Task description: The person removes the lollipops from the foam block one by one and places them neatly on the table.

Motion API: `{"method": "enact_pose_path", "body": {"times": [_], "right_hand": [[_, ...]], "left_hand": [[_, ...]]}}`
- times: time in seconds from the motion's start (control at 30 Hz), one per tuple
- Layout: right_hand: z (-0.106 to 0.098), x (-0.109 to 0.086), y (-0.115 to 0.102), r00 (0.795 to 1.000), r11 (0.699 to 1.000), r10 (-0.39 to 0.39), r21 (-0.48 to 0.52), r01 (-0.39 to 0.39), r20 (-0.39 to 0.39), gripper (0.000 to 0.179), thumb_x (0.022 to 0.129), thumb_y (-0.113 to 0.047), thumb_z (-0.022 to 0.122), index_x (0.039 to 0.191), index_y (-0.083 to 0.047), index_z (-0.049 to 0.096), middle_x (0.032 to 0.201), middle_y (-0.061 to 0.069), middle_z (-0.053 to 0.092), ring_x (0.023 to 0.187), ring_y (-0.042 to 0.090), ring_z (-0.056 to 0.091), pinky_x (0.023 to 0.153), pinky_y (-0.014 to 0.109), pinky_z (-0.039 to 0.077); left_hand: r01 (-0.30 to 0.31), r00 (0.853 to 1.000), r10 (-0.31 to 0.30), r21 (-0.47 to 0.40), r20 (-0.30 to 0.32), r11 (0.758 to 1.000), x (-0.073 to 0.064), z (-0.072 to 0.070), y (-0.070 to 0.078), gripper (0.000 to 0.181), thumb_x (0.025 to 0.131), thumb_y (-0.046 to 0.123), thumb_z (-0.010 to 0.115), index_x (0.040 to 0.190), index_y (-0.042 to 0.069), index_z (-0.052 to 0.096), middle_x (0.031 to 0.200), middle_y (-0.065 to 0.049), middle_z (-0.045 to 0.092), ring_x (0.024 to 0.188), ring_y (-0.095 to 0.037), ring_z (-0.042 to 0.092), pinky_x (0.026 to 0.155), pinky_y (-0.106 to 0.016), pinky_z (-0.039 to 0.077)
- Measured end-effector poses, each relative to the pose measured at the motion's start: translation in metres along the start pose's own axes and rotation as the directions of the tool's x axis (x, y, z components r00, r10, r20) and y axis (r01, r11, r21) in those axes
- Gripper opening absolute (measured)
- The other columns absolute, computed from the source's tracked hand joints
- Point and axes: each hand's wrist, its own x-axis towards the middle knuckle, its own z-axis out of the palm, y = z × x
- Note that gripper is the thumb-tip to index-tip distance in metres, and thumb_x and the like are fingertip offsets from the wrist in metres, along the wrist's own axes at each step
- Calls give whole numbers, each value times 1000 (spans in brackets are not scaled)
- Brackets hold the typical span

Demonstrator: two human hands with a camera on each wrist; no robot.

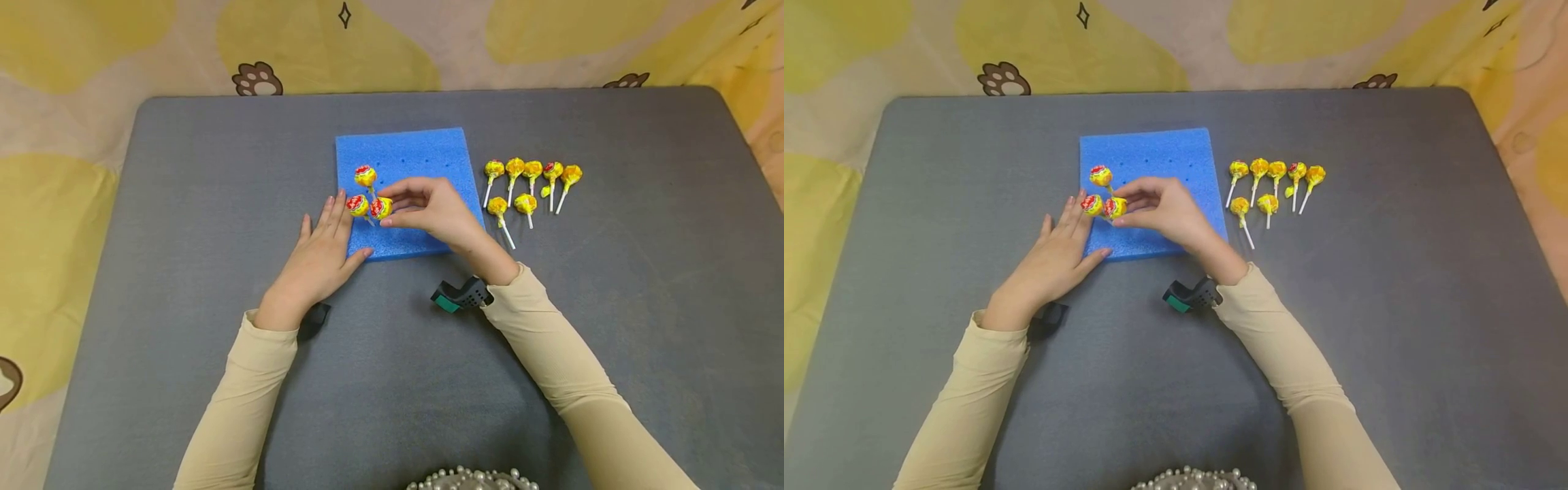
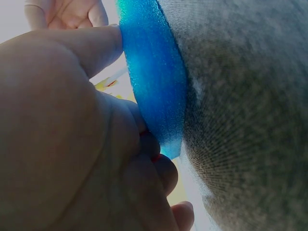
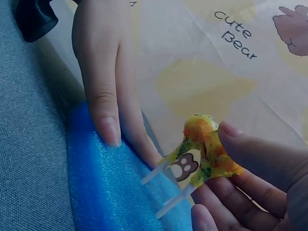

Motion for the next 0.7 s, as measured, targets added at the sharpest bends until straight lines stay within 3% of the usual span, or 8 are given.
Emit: {"method": "enact_pose_path", "body": {"times": [0.7], "right_hand": [[1,-1,-2,998,1000,-30,4,31,-56,30,79,4,73,107,9,65,95,15,68,83,17,65,75,28,53]], "left_hand": [[-5,1000,5,1,-11,1000,0,1,-1,78,98,45,43,149,-4,10,156,-11,-10,143,-25,-8,110,-57,0]]}}
